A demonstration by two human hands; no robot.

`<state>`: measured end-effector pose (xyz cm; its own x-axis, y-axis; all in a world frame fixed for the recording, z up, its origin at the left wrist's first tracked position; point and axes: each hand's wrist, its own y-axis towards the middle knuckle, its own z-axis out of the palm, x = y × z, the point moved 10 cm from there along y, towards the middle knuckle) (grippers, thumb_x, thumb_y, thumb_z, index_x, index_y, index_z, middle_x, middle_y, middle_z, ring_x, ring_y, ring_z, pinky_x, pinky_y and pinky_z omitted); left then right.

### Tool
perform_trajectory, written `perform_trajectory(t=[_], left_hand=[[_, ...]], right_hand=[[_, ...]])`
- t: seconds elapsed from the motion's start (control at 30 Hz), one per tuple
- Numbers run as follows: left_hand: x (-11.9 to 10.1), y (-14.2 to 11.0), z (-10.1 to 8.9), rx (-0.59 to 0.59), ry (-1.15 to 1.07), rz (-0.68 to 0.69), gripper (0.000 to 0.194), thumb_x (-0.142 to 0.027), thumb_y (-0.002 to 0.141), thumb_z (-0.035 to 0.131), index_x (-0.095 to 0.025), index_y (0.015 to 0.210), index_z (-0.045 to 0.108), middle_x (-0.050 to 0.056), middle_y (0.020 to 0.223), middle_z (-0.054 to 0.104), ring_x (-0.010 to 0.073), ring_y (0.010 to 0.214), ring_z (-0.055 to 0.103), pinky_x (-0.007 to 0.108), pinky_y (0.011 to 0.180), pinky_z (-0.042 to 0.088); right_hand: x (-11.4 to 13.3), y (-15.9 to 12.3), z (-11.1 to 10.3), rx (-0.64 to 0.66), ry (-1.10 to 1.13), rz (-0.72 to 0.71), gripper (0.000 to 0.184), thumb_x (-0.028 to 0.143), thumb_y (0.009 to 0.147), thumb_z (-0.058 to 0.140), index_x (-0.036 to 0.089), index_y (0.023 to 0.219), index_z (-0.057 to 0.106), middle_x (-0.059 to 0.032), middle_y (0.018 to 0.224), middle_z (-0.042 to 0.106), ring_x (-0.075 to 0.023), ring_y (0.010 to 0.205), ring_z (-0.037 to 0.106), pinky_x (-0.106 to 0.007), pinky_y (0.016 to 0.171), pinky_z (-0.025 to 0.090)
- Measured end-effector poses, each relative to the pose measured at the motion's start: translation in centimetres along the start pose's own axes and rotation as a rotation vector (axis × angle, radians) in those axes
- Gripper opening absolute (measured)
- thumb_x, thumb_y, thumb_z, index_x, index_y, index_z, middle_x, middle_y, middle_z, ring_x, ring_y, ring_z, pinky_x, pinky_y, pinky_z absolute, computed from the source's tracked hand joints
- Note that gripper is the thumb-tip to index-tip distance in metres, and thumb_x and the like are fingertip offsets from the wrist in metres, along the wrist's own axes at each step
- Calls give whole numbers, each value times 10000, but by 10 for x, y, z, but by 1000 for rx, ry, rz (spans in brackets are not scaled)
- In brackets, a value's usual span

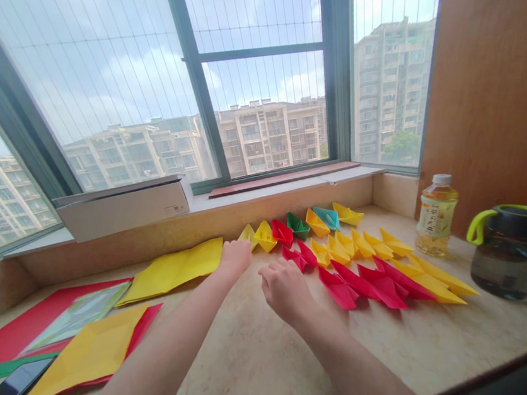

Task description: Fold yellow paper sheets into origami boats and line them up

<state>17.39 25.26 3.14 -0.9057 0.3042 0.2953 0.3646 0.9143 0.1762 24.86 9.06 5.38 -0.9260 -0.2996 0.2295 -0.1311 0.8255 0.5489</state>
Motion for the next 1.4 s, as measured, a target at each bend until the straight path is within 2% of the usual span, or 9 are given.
perform_trajectory(t=[0.2,0.3,0.4,0.6,0.77,0.93,1.03,1.17,1.4], left_hand=[[-1,-5,-8,-91,-30,21,257,-306,938,537,-113,1025,682,176,1040,687,314,1033,645,496,914,486],[-8,-8,-24,-191,-61,87,349,-308,933,491,-119,1191,632,241,1362,540,370,1250,518,513,983,434],[-32,-11,-34,-241,-96,243,468,-296,917,504,-165,1367,515,165,1566,330,300,1397,370,446,1118,323],[-69,-6,-24,-228,-149,383,487,-192,904,505,-208,1390,498,136,1511,441,256,1391,400,453,1155,266],[-63,-5,-17,-236,-162,362,438,-224,907,527,-206,1345,545,169,1504,438,295,1367,431,487,1123,306],[-44,-15,-34,-282,-157,379,481,-431,975,423,-190,1381,517,173,1509,429,289,1368,428,468,1141,279],[-13,-35,-50,-311,-147,375,448,-435,980,401,-183,1299,588,167,1502,438,286,1373,417,469,1149,265],[63,-89,-56,-303,-97,336,346,-335,952,430,-162,1082,699,170,1408,541,302,1316,479,489,1150,259],[241,-211,17,-5,-208,37,512,-499,895,401,-182,1151,710,131,1258,674,323,1169,611,479,1065,407]], right_hand=[[-2,0,-1,14,20,13,167,165,892,534,188,811,678,-65,902,721,-215,874,581,-314,747,363],[-3,0,-1,9,19,16,173,168,899,529,192,828,684,-63,915,724,-217,892,583,-317,767,367],[-3,0,-1,8,12,13,189,172,910,515,195,846,691,-59,918,726,-213,886,587,-318,781,373],[-4,-1,0,19,-11,14,192,165,907,512,215,903,698,-51,983,726,-216,926,590,-318,795,377],[-7,0,0,19,-3,14,202,171,925,497,211,920,695,-56,979,725,-210,931,594,-313,812,377],[-12,-1,-2,12,7,32,233,173,941,480,201,926,710,-70,940,726,-214,929,603,-322,826,380],[-17,-3,-3,11,26,55,256,167,943,477,211,972,728,-67,937,732,-213,930,611,-317,833,393],[-28,-5,-2,-3,63,76,263,152,928,500,213,1013,741,-64,941,741,-204,930,626,-297,850,420],[-39,-5,3,-30,144,91,260,141,908,517,184,997,757,-69,941,757,-201,914,667,-302,860,478]])
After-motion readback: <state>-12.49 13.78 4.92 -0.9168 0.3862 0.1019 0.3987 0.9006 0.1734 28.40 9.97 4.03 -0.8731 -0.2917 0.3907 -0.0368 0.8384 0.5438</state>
